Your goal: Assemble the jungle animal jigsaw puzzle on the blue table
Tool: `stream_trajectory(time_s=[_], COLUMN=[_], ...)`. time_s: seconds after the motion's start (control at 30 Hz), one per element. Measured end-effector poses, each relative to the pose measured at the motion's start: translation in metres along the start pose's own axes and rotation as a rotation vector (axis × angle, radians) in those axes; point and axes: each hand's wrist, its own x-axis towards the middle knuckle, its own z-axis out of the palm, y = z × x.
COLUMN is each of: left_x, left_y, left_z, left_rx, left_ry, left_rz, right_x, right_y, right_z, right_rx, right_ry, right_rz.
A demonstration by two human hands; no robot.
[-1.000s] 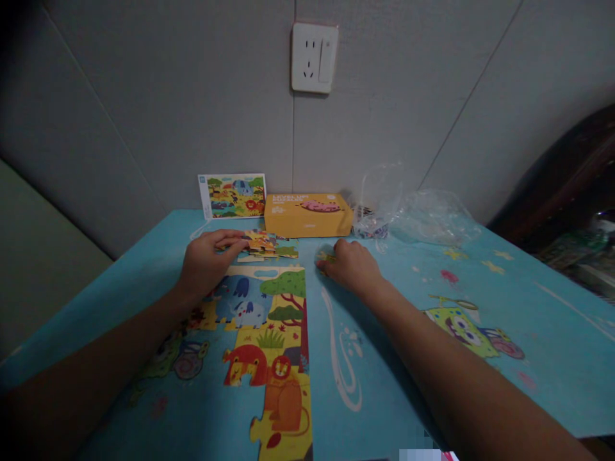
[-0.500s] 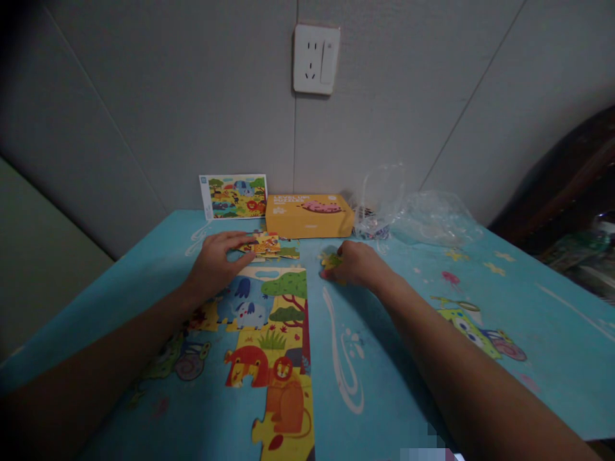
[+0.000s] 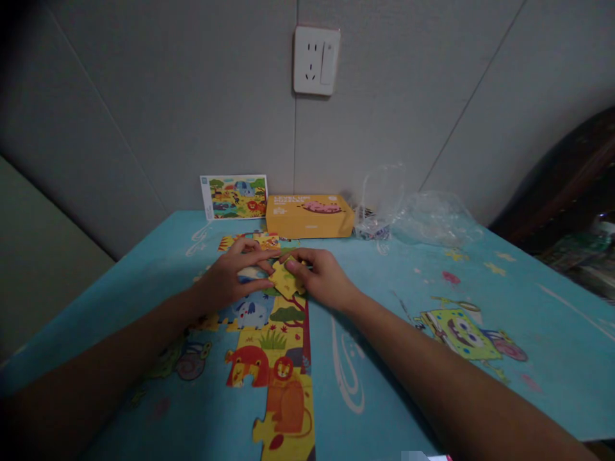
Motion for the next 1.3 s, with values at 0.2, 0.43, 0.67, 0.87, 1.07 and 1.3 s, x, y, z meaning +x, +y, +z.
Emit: stream_trajectory(time_s=[0.2,0.43,0.67,0.87,1.07,1.3], left_x=[0.000,0.000,0.002,0.001,0.002,0.001], left_y=[-0.001,0.002,0.004,-0.002,-0.005,-0.007], left_z=[0.000,-0.003,-0.003,-0.001,-0.002,0.000], left_rx=[-0.029,-0.027,0.004,0.044,0.094,0.094], left_ry=[0.000,0.011,0.041,0.115,0.110,0.100], left_rz=[0.005,-0.100,-0.134,-0.141,-0.148,-0.152], right_x=[0.001,0.004,0.004,0.004,0.002,0.003], right_y=[0.001,0.007,0.003,0.008,0.008,0.009], right_z=[0.003,0.003,0.001,-0.003,-0.002,-0.002], right_rx=[0.142,0.200,0.150,-0.029,-0.218,-0.265], right_ry=[0.091,0.183,0.231,0.198,0.145,0.148], right_rz=[0.053,0.032,0.044,0.048,-0.013,0.001])
